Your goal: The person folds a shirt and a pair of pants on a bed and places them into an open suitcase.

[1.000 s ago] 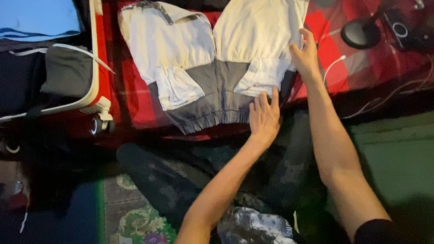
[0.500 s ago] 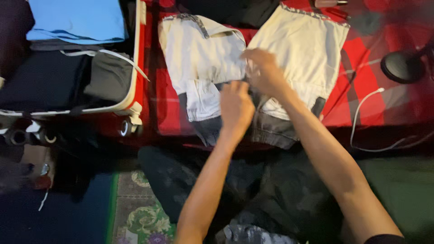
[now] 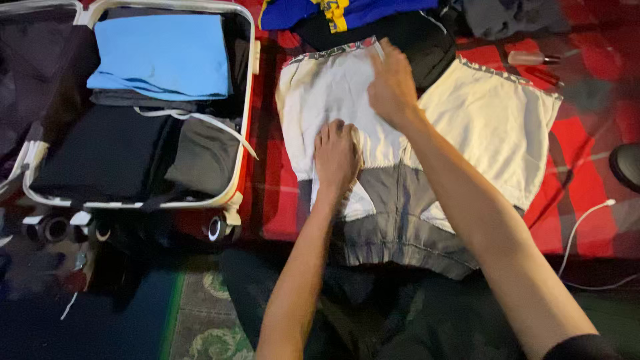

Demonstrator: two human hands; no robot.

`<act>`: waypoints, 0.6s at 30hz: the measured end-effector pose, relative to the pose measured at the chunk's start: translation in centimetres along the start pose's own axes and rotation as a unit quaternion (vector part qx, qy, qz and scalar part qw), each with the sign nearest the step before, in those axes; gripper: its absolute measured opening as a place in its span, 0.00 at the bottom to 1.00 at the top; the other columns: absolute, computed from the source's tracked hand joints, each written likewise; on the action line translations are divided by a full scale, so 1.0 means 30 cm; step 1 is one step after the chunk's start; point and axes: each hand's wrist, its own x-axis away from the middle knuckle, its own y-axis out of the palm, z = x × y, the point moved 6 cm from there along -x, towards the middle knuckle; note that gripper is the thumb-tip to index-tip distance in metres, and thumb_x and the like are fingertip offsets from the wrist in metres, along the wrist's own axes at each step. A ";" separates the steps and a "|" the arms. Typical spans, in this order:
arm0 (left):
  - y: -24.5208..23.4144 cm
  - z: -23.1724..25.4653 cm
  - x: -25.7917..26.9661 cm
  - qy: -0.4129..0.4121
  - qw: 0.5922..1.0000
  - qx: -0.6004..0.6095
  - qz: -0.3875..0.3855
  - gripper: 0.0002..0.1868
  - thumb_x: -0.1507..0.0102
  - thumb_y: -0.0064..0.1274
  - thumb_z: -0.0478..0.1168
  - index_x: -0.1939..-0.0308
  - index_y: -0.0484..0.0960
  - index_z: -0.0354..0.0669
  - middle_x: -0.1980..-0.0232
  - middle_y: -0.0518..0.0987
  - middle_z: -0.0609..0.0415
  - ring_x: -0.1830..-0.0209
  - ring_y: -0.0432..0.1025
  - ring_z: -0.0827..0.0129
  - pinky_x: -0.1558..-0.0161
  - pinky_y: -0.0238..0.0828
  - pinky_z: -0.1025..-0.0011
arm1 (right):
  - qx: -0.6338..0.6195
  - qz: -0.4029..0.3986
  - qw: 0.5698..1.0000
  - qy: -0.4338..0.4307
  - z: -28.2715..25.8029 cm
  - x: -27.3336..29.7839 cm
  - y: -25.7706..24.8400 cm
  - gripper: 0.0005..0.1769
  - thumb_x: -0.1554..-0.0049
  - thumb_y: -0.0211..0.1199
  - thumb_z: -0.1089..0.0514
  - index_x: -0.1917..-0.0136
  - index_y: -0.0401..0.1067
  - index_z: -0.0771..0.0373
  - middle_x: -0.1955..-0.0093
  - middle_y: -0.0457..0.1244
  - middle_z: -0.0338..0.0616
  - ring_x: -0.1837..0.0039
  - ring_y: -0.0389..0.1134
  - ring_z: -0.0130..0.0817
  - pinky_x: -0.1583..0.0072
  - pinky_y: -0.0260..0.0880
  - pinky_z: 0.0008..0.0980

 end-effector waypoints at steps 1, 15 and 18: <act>-0.010 0.004 0.005 0.003 1.000 0.002 0.014 0.20 0.43 0.54 0.37 0.47 0.79 0.41 0.41 0.74 0.46 0.37 0.66 0.50 0.36 0.60 0.54 | -0.018 0.039 0.999 0.010 0.036 -0.012 -0.035 0.34 0.45 0.61 0.61 0.26 0.66 0.72 0.25 0.54 0.65 0.26 0.54 0.60 0.26 0.51 0.58; -0.010 0.301 0.080 -0.008 0.986 0.161 -0.041 0.12 0.38 0.56 0.38 0.50 0.82 0.47 0.47 0.78 0.53 0.44 0.72 0.54 0.43 0.64 0.53 | -0.052 0.055 0.991 0.112 0.238 0.363 -0.281 0.30 0.41 0.67 0.58 0.26 0.68 0.57 0.22 0.55 0.57 0.24 0.53 0.58 0.29 0.51 0.60; 0.012 0.540 0.170 0.017 0.972 0.223 -0.079 0.14 0.38 0.57 0.40 0.48 0.82 0.47 0.45 0.79 0.53 0.44 0.72 0.55 0.43 0.69 0.56 | -0.040 0.078 0.977 0.194 0.435 0.499 -0.324 0.28 0.41 0.67 0.58 0.28 0.68 0.54 0.22 0.57 0.53 0.23 0.54 0.56 0.29 0.52 0.60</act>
